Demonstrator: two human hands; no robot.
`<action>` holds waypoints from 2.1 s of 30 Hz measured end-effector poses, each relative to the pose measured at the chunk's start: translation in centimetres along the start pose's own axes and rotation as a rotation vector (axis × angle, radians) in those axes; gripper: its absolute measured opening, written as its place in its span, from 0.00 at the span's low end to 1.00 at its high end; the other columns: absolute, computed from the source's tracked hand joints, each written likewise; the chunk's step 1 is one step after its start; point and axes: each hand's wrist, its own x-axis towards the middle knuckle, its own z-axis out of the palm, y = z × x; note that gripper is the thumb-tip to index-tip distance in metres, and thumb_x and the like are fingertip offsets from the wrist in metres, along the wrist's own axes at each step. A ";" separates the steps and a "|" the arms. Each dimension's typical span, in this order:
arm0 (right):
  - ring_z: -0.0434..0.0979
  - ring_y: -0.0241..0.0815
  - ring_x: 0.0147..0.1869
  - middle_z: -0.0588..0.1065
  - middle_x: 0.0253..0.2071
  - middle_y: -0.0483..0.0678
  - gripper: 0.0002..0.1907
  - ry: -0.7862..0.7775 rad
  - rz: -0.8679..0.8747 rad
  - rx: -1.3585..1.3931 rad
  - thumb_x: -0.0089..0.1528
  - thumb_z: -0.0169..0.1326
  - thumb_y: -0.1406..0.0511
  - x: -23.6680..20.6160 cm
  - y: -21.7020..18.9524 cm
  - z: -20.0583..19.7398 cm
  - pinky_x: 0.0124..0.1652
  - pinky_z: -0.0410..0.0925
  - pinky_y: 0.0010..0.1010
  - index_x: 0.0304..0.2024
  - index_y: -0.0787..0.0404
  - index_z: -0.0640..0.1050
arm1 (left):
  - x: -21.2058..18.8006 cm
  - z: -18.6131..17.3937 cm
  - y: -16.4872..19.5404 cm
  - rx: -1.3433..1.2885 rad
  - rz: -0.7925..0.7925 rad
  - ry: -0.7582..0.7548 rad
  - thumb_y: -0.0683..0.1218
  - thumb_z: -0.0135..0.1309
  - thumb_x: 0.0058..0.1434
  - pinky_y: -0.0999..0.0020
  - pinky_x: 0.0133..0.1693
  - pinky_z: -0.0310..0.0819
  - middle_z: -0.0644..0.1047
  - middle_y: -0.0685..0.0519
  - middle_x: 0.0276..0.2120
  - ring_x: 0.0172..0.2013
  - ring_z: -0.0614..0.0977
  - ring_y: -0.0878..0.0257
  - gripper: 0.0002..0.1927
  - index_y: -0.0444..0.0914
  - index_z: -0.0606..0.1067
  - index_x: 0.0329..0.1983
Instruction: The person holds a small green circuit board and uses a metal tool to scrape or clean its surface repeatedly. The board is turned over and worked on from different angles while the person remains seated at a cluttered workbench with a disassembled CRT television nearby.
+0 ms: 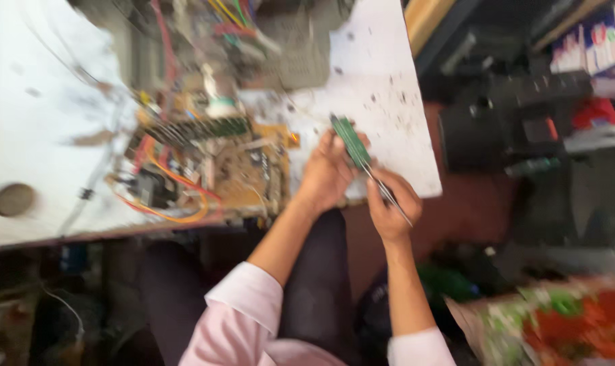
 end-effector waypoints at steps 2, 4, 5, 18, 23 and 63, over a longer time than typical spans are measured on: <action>0.84 0.49 0.48 0.81 0.44 0.55 0.09 0.001 -0.004 -0.019 0.61 0.63 0.74 0.3 -0.5 -0.1 0.50 0.75 0.35 0.45 0.66 0.82 | -0.2 0.3 0.1 0.005 0.007 0.002 0.45 0.37 0.77 0.41 0.58 0.73 0.74 0.46 0.54 0.56 0.76 0.53 0.15 0.42 0.64 0.64; 0.84 0.48 0.47 0.81 0.43 0.55 0.09 0.001 0.011 -0.019 0.61 0.63 0.74 0.7 -1.0 0.1 0.49 0.75 0.34 0.44 0.65 0.82 | -0.2 0.7 0.5 0.031 -0.026 0.053 0.45 0.37 0.77 0.41 0.58 0.73 0.74 0.47 0.53 0.55 0.76 0.54 0.14 0.43 0.63 0.64; 0.84 0.47 0.47 0.82 0.43 0.54 0.09 0.003 0.027 -0.022 0.60 0.63 0.73 0.7 -1.3 0.1 0.48 0.75 0.33 0.44 0.65 0.82 | -0.3 0.8 0.7 0.025 -0.019 0.034 0.45 0.36 0.77 0.41 0.58 0.73 0.74 0.47 0.53 0.55 0.76 0.54 0.14 0.43 0.63 0.64; 0.85 0.43 0.46 0.82 0.42 0.53 0.10 0.038 0.063 0.016 0.59 0.63 0.72 0.4 -2.2 0.5 0.45 0.75 0.30 0.43 0.64 0.83 | -1.2 1.5 1.5 0.049 -0.027 0.007 0.47 0.33 0.77 0.46 0.58 0.74 0.74 0.48 0.53 0.54 0.76 0.56 0.15 0.43 0.65 0.62; 0.85 0.44 0.46 0.82 0.42 0.53 0.10 0.042 0.051 0.022 0.58 0.63 0.72 0.3 -2.1 0.5 0.45 0.76 0.30 0.43 0.64 0.83 | -1.4 1.7 1.6 0.042 -0.036 0.015 0.47 0.33 0.77 0.45 0.58 0.75 0.74 0.48 0.53 0.54 0.76 0.56 0.15 0.43 0.65 0.62; 0.83 0.34 0.40 0.83 0.37 0.50 0.10 0.090 0.282 0.269 0.63 0.59 0.72 -1.3 0.8 0.4 0.41 0.74 0.23 0.47 0.69 0.81 | -1.5 1.1 1.4 0.022 -0.032 -0.014 0.46 0.36 0.77 0.46 0.57 0.73 0.75 0.47 0.54 0.56 0.76 0.55 0.12 0.44 0.66 0.59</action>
